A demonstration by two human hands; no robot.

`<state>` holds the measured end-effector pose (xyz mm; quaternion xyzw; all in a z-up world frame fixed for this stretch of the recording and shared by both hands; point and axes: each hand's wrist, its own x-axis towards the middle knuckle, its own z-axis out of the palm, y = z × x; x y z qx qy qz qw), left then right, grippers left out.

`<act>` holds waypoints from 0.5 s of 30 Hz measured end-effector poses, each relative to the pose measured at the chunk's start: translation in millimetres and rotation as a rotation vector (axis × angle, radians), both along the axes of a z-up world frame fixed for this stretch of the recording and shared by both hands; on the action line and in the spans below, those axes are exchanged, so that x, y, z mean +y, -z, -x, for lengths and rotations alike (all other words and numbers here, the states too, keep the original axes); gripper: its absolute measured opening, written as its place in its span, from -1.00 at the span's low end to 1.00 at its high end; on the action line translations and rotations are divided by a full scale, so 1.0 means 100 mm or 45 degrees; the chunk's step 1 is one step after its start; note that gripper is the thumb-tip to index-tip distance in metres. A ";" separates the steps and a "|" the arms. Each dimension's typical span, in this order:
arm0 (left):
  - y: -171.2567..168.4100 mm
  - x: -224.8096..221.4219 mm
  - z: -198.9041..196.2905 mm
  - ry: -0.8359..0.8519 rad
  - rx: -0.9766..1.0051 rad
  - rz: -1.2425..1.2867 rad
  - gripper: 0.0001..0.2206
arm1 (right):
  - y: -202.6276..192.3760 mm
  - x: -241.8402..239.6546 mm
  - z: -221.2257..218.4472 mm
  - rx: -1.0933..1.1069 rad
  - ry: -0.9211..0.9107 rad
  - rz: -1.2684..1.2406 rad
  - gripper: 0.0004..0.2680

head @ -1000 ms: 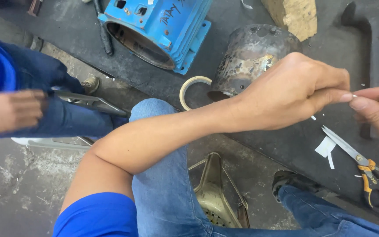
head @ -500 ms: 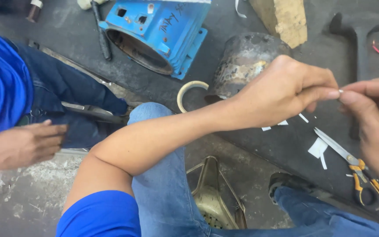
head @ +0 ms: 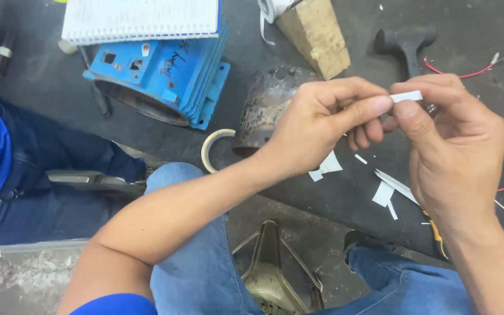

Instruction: A person is manually folding small white insulation strips in half on a workbench in a workshop environment.

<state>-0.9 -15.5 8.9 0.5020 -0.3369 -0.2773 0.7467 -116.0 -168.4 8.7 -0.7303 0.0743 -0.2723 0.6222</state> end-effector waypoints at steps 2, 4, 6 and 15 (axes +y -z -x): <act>-0.08 -0.02 0.02 -0.054 -0.051 -0.028 -0.79 | -0.03 0.03 -0.02 -0.029 0.051 0.020 -0.92; -0.13 -0.02 0.06 -0.118 -0.110 -0.044 -0.79 | -0.08 0.07 -0.02 -0.066 0.094 0.051 -0.93; -0.14 -0.02 0.11 -0.184 -0.232 -0.124 -0.80 | -0.16 0.11 0.00 -0.013 0.096 0.280 -0.92; -0.15 0.01 0.09 -0.268 -0.590 -0.153 -0.76 | -0.10 0.12 -0.01 0.066 0.141 0.334 -0.86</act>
